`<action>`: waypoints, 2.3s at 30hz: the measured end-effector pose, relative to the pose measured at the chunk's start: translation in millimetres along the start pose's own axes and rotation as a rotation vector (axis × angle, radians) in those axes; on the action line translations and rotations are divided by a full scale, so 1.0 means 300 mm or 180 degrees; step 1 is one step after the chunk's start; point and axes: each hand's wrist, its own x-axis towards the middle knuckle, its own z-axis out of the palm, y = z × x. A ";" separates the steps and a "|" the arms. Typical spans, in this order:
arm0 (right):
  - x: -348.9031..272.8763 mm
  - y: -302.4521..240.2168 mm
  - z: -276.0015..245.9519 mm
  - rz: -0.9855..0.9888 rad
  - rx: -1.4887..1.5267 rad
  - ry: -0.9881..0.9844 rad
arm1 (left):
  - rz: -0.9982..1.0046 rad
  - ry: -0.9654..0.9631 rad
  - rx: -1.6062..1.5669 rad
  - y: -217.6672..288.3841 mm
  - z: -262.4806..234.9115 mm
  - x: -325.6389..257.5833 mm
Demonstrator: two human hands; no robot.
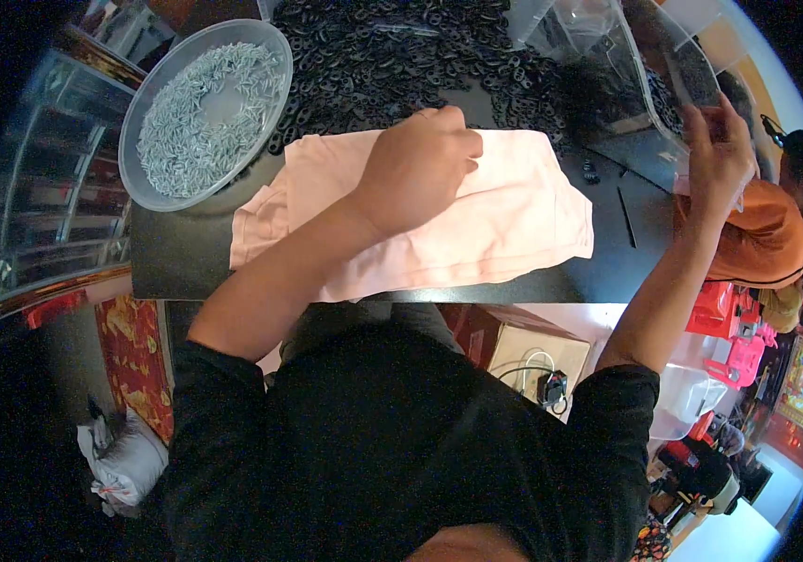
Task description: The person assembles plastic cord locks by hand, repeatedly taking small metal pins and plastic components and fitting them together over a cloth.
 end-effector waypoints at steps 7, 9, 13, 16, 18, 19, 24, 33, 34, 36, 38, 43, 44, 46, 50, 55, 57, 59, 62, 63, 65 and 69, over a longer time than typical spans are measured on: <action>-0.081 -0.285 0.022 -0.0999 0.0743 0.1063 | 0.0117 -0.0209 0.1168 0.007 0.045 -0.017; -0.105 -0.360 0.046 -0.0968 0.1375 0.0494 | 0.0208 -0.0198 0.1079 0.020 0.049 -0.010; -0.138 -0.407 0.201 -0.0346 0.2298 -0.1304 | 0.0097 -0.0140 0.1036 0.061 0.042 -0.007; -0.159 -0.403 0.333 -0.0534 0.2066 -0.1613 | 0.0124 -0.0113 0.0887 0.073 0.039 -0.006; -0.155 -0.418 0.365 -0.0553 0.1590 -0.1866 | 0.0153 -0.0141 0.0806 0.059 0.041 -0.007; -0.154 -0.429 0.379 -0.0559 0.1597 -0.1865 | 0.0233 -0.0063 0.0744 0.048 0.043 -0.011; -0.154 -0.447 0.419 -0.0635 0.1060 -0.2163 | 0.0314 0.0217 0.0383 0.017 0.034 -0.014; -0.190 -0.416 0.328 0.0438 0.2735 -0.2293 | -0.1576 0.0298 -0.2504 -0.048 -0.019 0.012; -0.200 -0.429 0.304 0.0440 0.2747 -0.2300 | -0.1589 0.0300 -0.2498 -0.053 -0.020 0.014; -0.208 -0.462 0.246 0.1570 0.4070 -0.2245 | -0.1543 0.0545 -0.2878 -0.059 -0.020 0.014; -0.209 -0.458 0.219 0.1661 0.4158 -0.2350 | -0.1542 0.0535 -0.2873 -0.053 -0.016 0.019; -0.229 -0.459 0.211 0.1892 0.4812 -0.2443 | -0.1587 0.0477 -0.3047 -0.061 -0.005 0.021; -0.233 -0.456 0.213 0.1907 0.4826 -0.2439 | -0.1654 0.0438 -0.3123 -0.059 -0.006 0.024; -0.240 -0.452 0.218 0.1552 0.4807 -0.2429 | -0.1737 0.0395 -0.3187 -0.054 -0.008 0.026; -0.239 -0.454 0.212 0.1642 0.4998 -0.2338 | -0.1654 0.0166 -0.3145 -0.049 -0.007 0.024; -0.237 -0.465 0.200 0.1657 0.5134 -0.2453 | -0.1744 0.0038 -0.3083 -0.032 -0.011 0.023; -0.238 -0.468 0.198 0.1658 0.5090 -0.2450 | -0.1717 0.0042 -0.2958 -0.032 -0.009 0.018; -0.239 -0.472 0.196 0.1661 0.5040 -0.2446 | -0.1731 0.0034 -0.2864 -0.028 -0.012 0.017; -0.242 -0.478 0.190 0.1702 0.4894 -0.2416 | -0.1611 0.0026 -0.2520 -0.026 -0.017 0.018; -0.246 -0.476 0.186 0.1450 0.4482 -0.2387 | -0.1478 0.0026 -0.2269 -0.026 -0.017 0.018; -0.257 -0.480 0.190 0.1196 0.4079 -0.2359 | -0.1343 0.0105 -0.1959 -0.032 -0.012 0.012; -0.286 -0.495 0.206 0.1128 0.4029 -0.1998 | -0.1362 0.0148 -0.1850 -0.032 -0.011 0.008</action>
